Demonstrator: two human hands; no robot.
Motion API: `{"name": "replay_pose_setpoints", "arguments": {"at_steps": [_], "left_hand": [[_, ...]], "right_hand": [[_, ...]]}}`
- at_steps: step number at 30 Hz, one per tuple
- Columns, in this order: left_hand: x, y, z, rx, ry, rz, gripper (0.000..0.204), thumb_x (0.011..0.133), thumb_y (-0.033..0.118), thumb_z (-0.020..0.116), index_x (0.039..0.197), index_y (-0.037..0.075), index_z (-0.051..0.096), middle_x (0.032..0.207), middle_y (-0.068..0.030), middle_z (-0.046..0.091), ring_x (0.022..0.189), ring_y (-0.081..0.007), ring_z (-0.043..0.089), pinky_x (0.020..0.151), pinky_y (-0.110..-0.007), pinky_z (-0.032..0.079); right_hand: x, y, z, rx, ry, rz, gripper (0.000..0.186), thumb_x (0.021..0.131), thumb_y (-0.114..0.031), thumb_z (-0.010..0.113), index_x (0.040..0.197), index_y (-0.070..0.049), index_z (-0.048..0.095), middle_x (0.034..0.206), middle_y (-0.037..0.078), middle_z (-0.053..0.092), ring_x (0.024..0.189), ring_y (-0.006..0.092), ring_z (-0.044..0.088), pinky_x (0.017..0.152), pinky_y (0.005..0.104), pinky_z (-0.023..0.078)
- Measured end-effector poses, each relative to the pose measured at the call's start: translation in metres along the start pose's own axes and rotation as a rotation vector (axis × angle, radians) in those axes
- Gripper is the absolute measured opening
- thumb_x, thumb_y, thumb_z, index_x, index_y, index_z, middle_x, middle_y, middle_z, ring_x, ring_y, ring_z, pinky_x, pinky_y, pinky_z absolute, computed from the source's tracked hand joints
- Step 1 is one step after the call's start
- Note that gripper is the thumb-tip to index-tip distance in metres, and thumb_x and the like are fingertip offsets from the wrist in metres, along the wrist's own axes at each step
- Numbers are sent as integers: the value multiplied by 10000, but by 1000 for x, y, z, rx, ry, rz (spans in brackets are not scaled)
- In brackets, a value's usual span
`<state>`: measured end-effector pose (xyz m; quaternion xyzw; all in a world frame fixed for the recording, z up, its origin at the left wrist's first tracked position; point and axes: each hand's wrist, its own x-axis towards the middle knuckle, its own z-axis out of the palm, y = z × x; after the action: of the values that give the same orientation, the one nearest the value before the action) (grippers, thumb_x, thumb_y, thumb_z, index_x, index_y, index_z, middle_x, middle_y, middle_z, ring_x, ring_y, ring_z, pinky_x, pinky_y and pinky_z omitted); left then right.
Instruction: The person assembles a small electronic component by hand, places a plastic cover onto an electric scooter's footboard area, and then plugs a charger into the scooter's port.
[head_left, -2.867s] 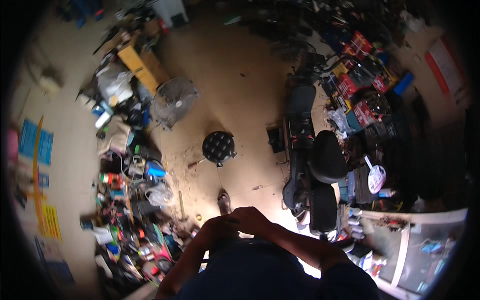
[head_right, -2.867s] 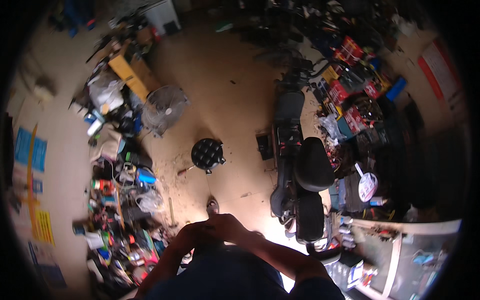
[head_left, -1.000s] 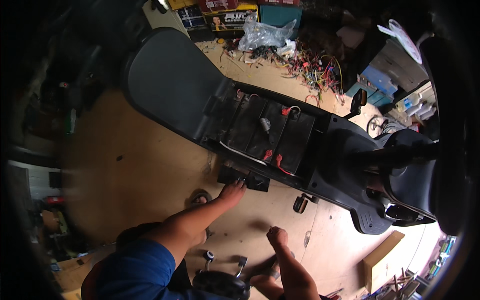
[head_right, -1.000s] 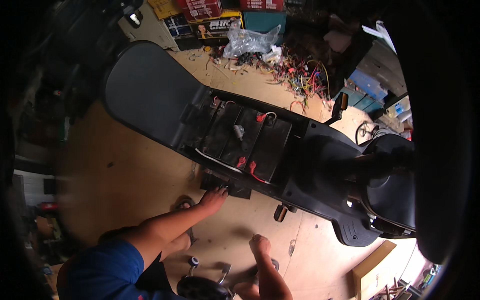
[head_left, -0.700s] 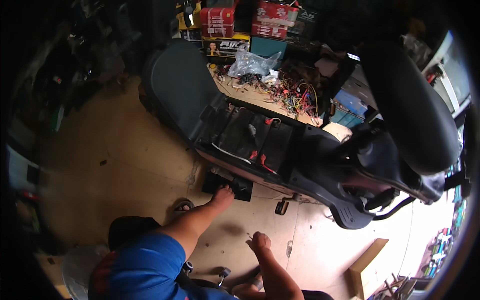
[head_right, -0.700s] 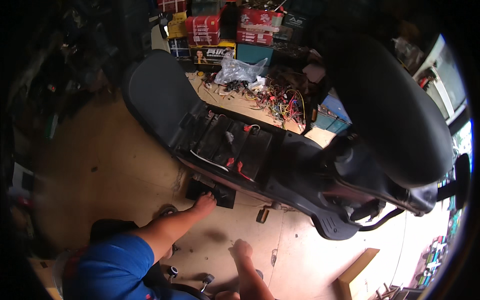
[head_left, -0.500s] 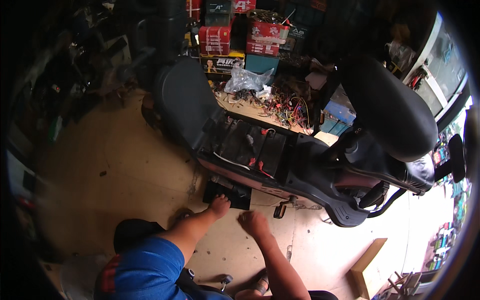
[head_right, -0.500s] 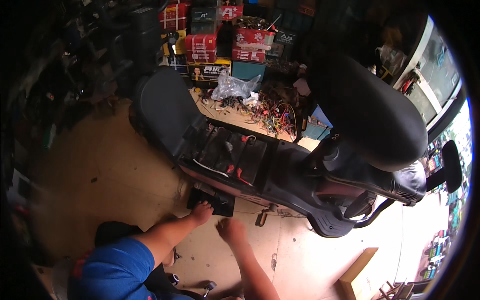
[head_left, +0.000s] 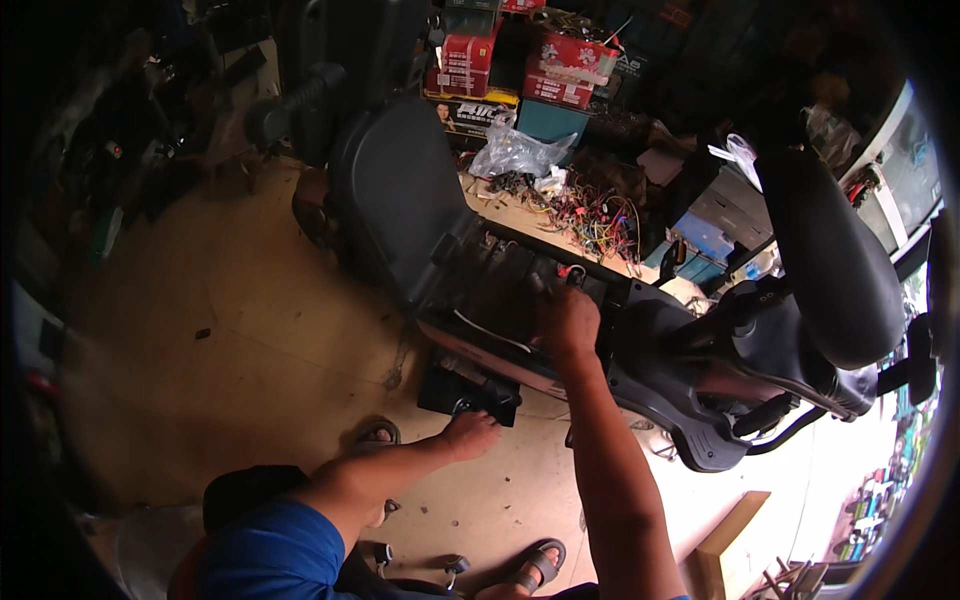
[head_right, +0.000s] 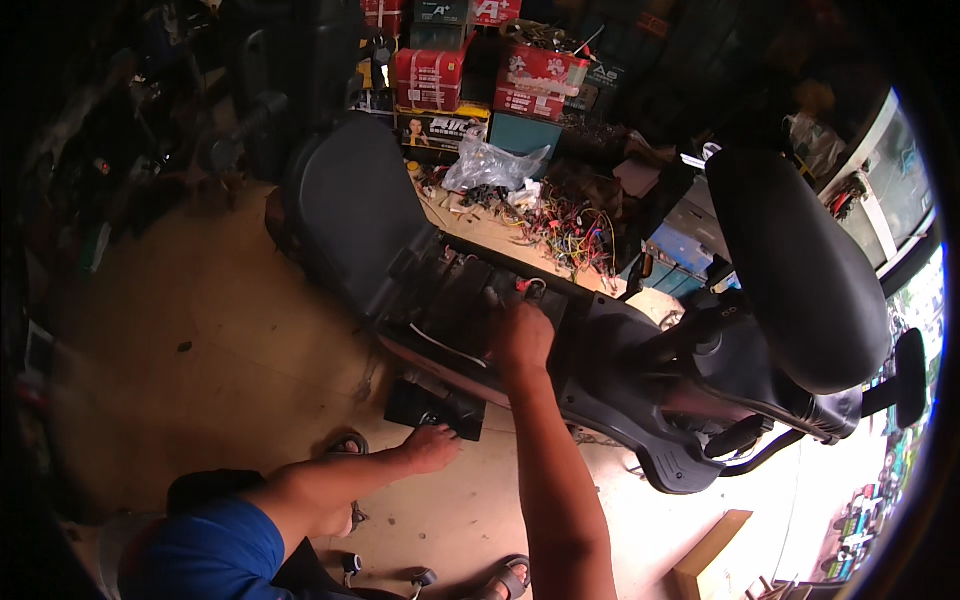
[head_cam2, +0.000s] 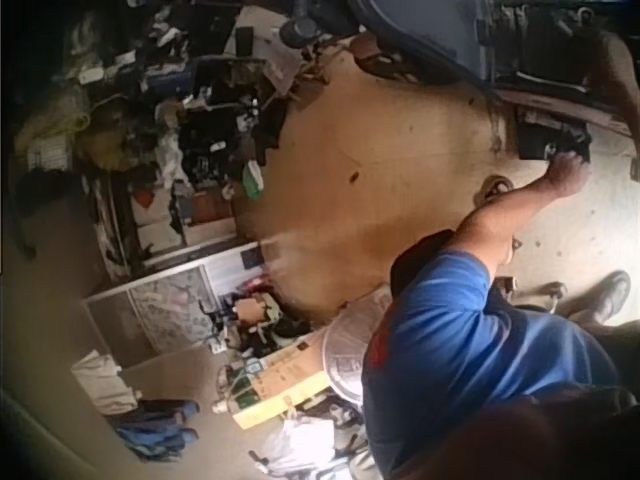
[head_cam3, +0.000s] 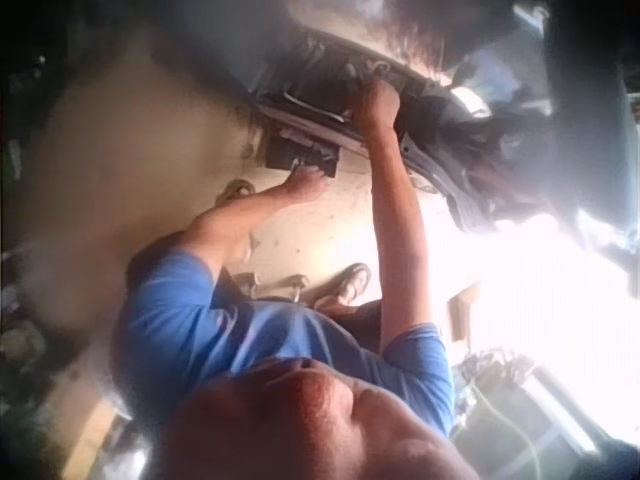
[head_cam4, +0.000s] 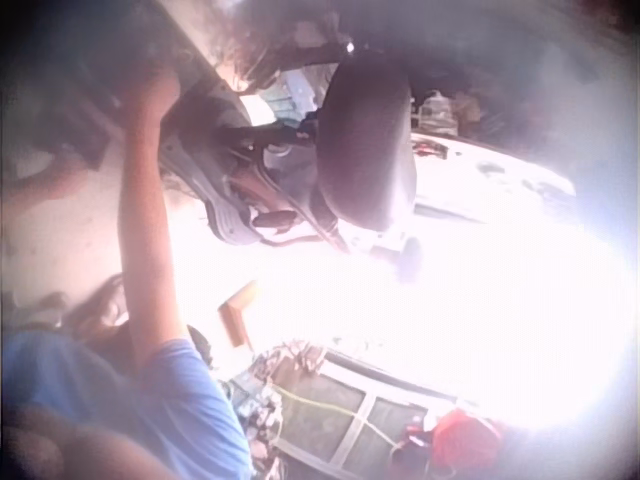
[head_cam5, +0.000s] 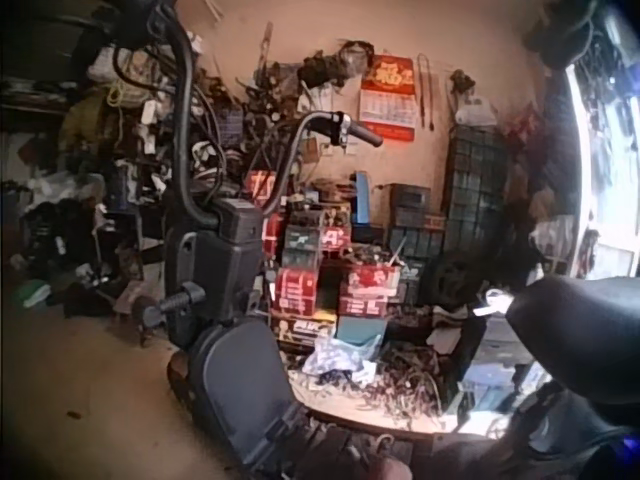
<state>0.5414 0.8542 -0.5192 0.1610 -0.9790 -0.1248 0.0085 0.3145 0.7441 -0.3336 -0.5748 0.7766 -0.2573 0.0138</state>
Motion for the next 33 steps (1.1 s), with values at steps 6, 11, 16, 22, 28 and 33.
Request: {"name": "replay_pose_setpoints", "arguments": {"at_steps": [6, 11, 16, 22, 28, 33], "left_hand": [[25, -2, -146, -224, 641, 116, 255, 905, 309, 757, 798, 105, 647, 815, -127, 637, 754, -325, 664, 662, -474, 530], [18, -19, -254, -760, 539, -31, 411, 986, 192, 721, 1337, 20, 592, 1074, -117, 716, 975, -284, 739, 863, -390, 586], [-10, -5, -241, -997, 109, -2, 244, 1070, 184, 631, 1230, 2, 659, 1039, -83, 741, 913, -199, 747, 782, -370, 614], [-43, 0, -219, -1549, -385, -558, 259, 1050, 240, 660, 1144, 1, 696, 994, -134, 763, 787, -236, 765, 666, -345, 623], [-57, -1, -180, -1598, -572, -706, 312, 1029, 276, 685, 1122, -19, 720, 1003, -162, 772, 795, -260, 771, 681, -353, 623], [-69, -24, -140, -1589, -414, -841, 288, 1028, 257, 682, 1099, -21, 710, 957, -172, 756, 786, -275, 769, 657, -353, 618]], "right_hand": [[-79, -16, -89, 428, -53, 252, 308, 915, -312, 777, 956, -9, 811, 673, 99, 713, 614, 124, 672, 599, 345, 521], [-151, -42, -105, 624, -240, 329, 321, 907, -276, 829, 1068, 0, 798, 782, 102, 745, 700, 131, 682, 690, 335, 546], [-200, -60, -105, 891, -478, 342, 272, 935, -231, 783, 1060, 11, 792, 834, 97, 767, 741, 101, 669, 697, 324, 552], [-248, -72, -90, 889, -539, 477, 235, 978, -235, 781, 1046, -10, 774, 800, 13, 701, 682, 79, 614, 597, 262, 486], [-278, -60, -67, 1054, -635, 619, 270, 1025, -288, 713, 1056, -25, 767, 780, 6, 680, 651, 75, 583, 561, 247, 445], [-288, -33, -39, 1186, -751, 772, 269, 1024, -278, 707, 1088, -25, 772, 765, 3, 672, 614, 79, 567, 538, 240, 430]]}}
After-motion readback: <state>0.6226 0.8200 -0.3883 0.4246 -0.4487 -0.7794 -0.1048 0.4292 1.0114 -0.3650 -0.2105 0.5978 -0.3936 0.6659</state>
